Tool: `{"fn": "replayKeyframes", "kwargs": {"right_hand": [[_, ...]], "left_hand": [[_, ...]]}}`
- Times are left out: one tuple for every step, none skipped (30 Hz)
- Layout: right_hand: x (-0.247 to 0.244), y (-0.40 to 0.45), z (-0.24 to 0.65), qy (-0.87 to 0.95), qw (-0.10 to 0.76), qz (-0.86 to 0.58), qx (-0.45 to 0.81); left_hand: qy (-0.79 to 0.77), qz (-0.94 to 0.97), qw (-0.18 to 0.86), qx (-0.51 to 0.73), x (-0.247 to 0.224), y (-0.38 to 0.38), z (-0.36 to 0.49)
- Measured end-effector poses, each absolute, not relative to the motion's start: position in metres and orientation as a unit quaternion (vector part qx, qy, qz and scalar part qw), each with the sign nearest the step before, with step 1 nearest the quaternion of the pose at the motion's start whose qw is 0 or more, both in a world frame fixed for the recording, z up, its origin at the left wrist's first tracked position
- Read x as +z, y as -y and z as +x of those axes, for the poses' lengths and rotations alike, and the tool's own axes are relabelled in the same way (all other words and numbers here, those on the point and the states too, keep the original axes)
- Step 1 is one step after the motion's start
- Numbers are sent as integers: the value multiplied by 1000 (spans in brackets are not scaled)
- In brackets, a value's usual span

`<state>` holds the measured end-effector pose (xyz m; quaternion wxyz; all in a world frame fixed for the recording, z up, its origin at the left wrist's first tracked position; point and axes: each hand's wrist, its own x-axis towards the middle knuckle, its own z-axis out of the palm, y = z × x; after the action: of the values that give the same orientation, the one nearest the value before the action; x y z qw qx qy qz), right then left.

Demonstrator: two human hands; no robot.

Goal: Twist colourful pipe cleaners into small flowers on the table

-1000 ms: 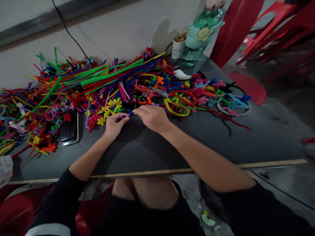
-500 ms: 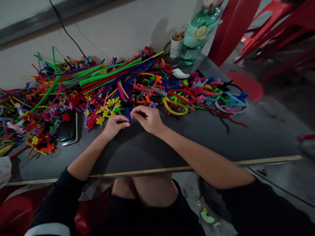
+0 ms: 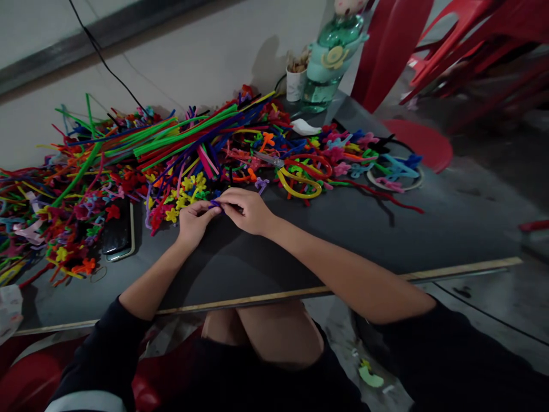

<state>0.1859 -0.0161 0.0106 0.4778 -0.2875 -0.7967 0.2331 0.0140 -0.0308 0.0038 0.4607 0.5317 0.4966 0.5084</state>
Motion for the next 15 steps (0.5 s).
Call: {"fn": "replayKeyframes", "kwargs": {"right_hand": [[10,16,186,800,478,-280,230],[9,16,186,802,480,-271,231],[9,15,186,803,482,-262,234],[8,15,187,803,484,-255,237],[8,14,187,803,483,-253,239],[7,13,187,803,481,-255,242],[6,12,187,803,477,-261,246],[6,11,186,800,473,-269,252],[5,10,186,797,470,-275,262],[4,8,186,791,470,-278,277],[3,7,186,783,471,-277,296],[2,5,186,774,474,-275,318],[2,4,187,762,477,-274,340],[2,2,187,749,480,-279,361],[2,1,188,736,480,-288,380]], "left_hand": [[-505,529,450,513,3,30,14],[-513,527,440,516,2,30,14],[-519,528,431,515,1,29,13],[-524,532,424,513,1,28,13],[-528,536,418,508,0,27,12],[-530,542,414,503,0,27,12],[-532,548,411,498,-1,26,12],[-532,553,411,492,-1,26,11],[-529,559,414,486,0,25,10],[-524,565,421,479,0,25,9],[-512,572,437,470,0,25,8],[-494,577,463,458,1,24,7],[-471,583,495,440,1,23,5],[-448,589,524,422,1,23,3],[-431,597,540,408,1,22,2]]}}
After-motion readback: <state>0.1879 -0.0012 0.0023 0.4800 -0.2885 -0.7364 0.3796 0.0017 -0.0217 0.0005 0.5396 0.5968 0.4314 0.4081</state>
